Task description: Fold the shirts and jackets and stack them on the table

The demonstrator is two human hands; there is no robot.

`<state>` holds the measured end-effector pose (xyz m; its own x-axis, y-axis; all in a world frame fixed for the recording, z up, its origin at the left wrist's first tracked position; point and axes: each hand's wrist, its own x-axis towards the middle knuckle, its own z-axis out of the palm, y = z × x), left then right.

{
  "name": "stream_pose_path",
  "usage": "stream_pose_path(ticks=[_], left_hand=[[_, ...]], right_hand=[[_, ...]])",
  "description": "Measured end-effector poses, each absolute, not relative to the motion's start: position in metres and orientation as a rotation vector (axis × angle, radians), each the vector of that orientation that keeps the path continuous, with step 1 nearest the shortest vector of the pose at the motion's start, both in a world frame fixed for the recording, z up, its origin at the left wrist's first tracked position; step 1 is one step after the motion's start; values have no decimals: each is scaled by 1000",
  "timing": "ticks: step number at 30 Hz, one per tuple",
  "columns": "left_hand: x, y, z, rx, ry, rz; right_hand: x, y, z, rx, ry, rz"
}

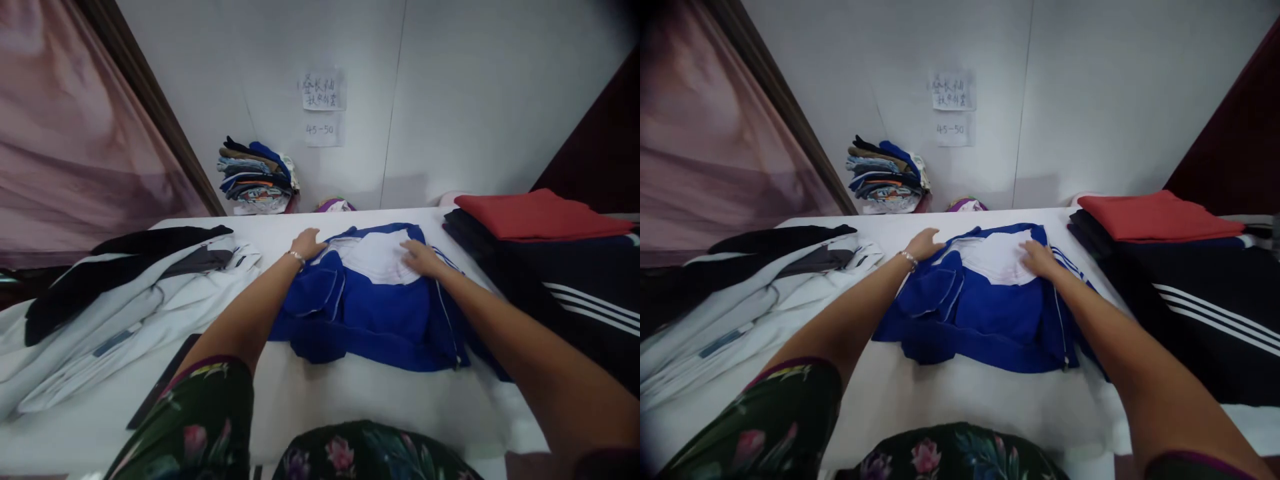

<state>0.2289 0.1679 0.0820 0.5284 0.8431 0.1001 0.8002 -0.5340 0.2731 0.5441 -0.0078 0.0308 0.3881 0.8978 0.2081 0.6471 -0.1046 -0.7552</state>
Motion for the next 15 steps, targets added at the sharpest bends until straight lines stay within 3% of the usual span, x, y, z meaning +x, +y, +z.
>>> stream_pose_path(ticks=[7, 15], left_hand=[[123, 120, 14, 2316, 1725, 214], [104, 86, 5, 2159, 1898, 142]], right_hand=[[572, -95, -42, -2092, -1619, 174], [555, -118, -62, -2225, -1686, 50]])
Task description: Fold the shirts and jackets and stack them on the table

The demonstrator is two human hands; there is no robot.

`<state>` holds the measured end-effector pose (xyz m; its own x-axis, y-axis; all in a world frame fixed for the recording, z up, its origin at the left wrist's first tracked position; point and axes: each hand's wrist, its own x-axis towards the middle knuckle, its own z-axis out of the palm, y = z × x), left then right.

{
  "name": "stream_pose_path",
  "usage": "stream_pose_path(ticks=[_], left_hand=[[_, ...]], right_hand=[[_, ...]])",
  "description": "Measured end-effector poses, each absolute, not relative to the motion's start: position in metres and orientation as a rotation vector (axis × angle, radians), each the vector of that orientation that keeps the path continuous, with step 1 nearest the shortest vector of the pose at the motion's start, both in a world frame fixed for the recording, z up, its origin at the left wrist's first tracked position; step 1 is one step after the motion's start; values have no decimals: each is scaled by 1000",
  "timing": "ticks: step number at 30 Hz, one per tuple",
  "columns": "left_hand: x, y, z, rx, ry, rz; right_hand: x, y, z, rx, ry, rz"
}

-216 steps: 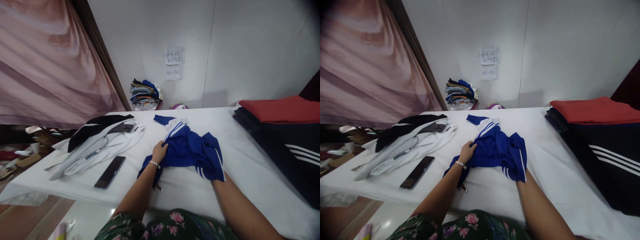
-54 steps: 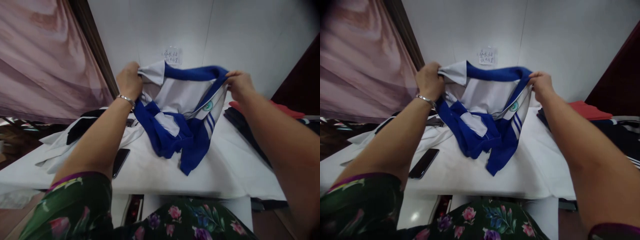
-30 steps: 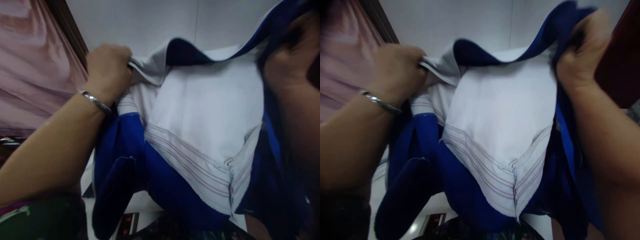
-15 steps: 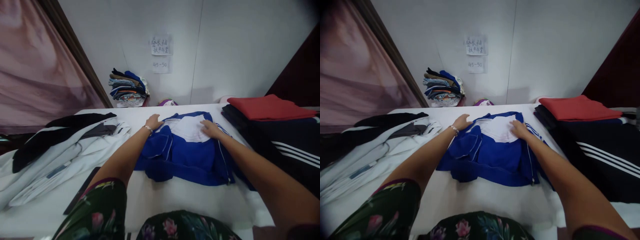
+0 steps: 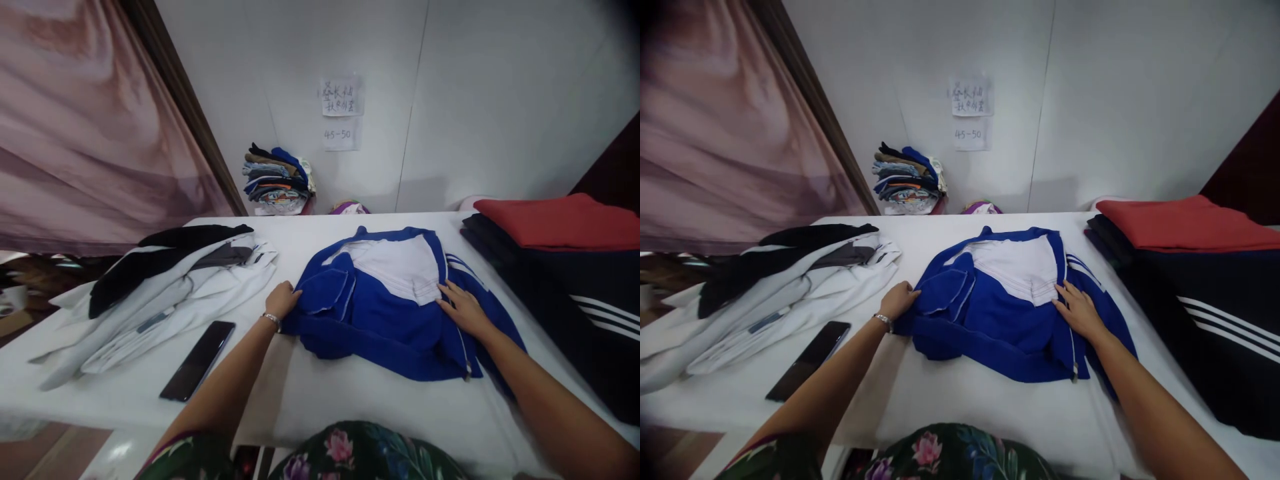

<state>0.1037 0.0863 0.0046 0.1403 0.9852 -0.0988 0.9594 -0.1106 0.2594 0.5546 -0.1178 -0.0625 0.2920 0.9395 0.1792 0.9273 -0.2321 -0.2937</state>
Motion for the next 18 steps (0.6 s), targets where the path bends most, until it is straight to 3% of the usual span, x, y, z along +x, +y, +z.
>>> stream_pose_path(ticks=[4, 9, 13, 18], left_hand=[[107, 93, 23, 2113, 1902, 155], [147, 84, 89, 2235, 1901, 418], [232, 23, 119, 2590, 1527, 500], [316, -60, 82, 2651, 695, 107]], right_hand=[[552, -117, -63, -2193, -1659, 37], [557, -116, -64, -2123, -1623, 90], [563, -116, -66, -2010, -1599, 159], [569, -119, -66, -1867, -1573, 249]])
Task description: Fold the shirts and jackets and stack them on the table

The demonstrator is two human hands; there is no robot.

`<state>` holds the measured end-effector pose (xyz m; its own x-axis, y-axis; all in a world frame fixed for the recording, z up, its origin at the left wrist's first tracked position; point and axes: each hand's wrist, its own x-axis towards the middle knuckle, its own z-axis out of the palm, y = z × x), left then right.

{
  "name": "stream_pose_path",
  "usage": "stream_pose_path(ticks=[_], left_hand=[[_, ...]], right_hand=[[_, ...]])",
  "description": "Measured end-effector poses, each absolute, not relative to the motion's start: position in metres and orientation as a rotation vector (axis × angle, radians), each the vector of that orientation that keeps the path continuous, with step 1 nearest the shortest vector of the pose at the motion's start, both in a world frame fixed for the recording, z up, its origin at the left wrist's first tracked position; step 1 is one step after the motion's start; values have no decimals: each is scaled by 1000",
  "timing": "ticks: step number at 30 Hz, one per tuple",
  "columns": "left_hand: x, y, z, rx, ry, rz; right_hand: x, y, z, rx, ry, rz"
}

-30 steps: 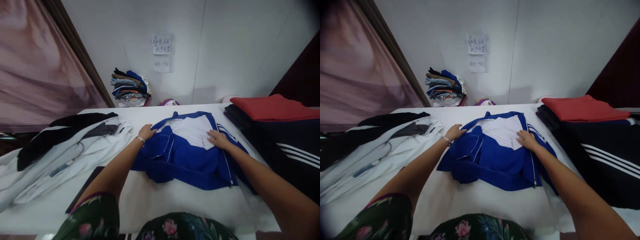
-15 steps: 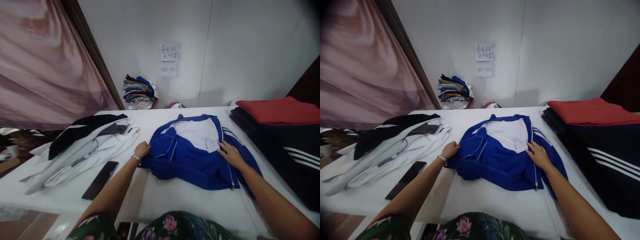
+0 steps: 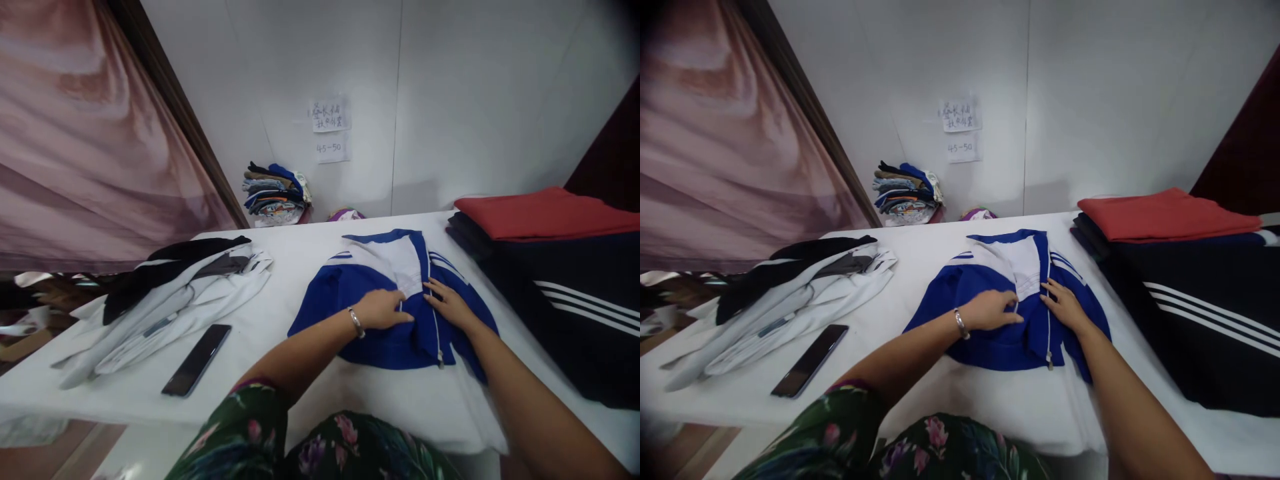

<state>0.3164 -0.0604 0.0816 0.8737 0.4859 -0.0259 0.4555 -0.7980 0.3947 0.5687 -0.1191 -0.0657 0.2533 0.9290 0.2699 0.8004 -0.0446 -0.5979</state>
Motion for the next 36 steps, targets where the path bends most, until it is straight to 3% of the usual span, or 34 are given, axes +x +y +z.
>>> stream_pose_path(ticks=[3, 9, 12, 16, 26, 31, 36], left_hand=[[319, -64, 61, 2484, 608, 149], [233, 10, 49, 2526, 1422, 478], [189, 30, 33, 2355, 1800, 217], [171, 29, 16, 2259, 1784, 45], [170, 122, 126, 2620, 2109, 518], [184, 82, 84, 2777, 1686, 539], [184, -8, 15, 2418, 1198, 570]], right_hand=[[570, -122, -65, -1822, -1543, 278], [572, -122, -66, -1802, -1529, 324], [572, -121, -67, -1804, -1540, 310], [573, -121, -67, -1811, -1540, 321], [570, -122, -68, -1818, -1456, 287], [569, -123, -71, -1776, -1384, 314], [562, -128, -53, -1712, -1315, 235]])
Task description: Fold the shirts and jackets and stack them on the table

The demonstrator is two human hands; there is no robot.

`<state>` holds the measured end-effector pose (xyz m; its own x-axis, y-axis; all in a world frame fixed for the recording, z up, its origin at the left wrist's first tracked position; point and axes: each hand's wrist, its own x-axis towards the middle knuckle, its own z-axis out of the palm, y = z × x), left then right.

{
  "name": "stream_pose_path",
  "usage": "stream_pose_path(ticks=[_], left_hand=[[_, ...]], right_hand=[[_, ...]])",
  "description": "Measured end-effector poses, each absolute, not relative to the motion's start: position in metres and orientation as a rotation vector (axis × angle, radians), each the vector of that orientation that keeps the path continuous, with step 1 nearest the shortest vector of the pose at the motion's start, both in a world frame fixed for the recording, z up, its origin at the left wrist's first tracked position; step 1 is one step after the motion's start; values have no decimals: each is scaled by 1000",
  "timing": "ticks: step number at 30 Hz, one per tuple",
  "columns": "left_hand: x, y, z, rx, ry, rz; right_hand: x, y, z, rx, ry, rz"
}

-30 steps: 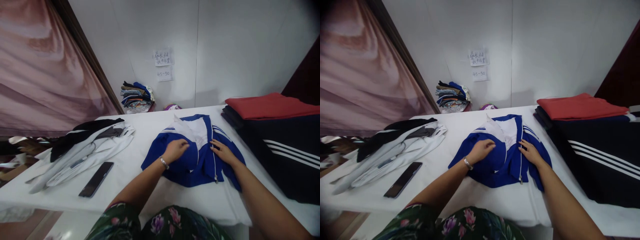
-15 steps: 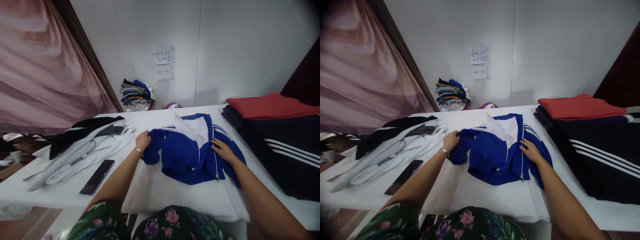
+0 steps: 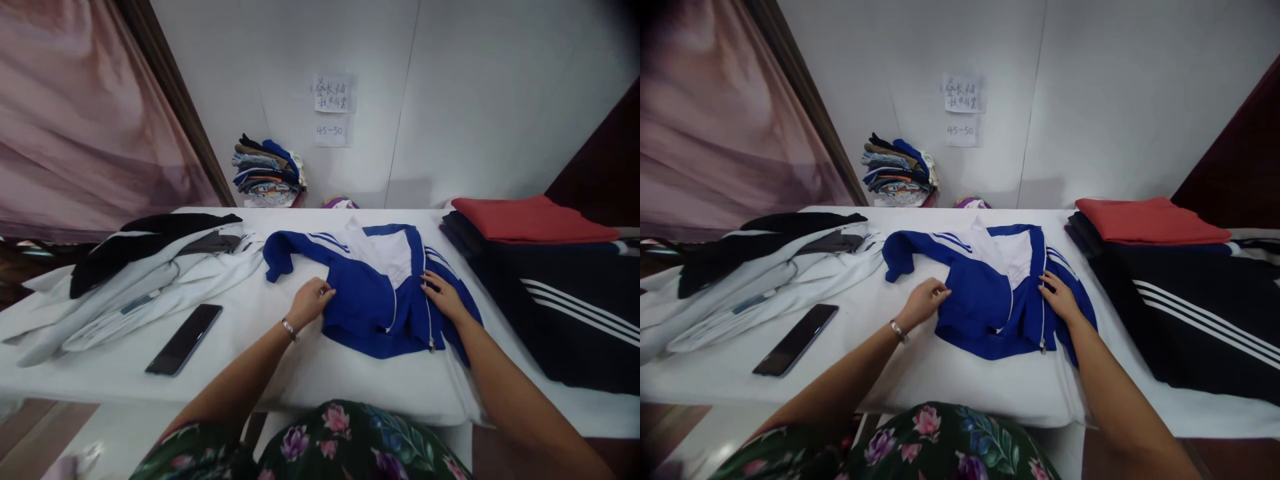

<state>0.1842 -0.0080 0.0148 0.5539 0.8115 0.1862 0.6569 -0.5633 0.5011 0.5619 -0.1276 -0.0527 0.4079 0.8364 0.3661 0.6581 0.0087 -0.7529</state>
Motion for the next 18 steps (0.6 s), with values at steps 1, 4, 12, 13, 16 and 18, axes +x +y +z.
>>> stream_pose_path(ticks=[1, 4, 12, 13, 16, 18], left_hand=[[182, -22, 8, 2359, 1123, 566], [175, -49, 0, 2260, 1010, 532], [164, -66, -10, 2353, 1030, 466], [163, -64, -11, 2362, 1047, 468], [158, -58, -5, 2339, 1166, 541], [151, -57, 7, 2362, 1218, 635]], right_hand=[[555, -130, -44, -1682, -1312, 183], [519, -142, -11, -1592, -1456, 151], [422, -180, 10, -1663, -2122, 504], [420, -181, 6, -1715, -2116, 481], [418, -182, 0, -1747, -2095, 453], [412, -182, 0, -1704, -2091, 487]])
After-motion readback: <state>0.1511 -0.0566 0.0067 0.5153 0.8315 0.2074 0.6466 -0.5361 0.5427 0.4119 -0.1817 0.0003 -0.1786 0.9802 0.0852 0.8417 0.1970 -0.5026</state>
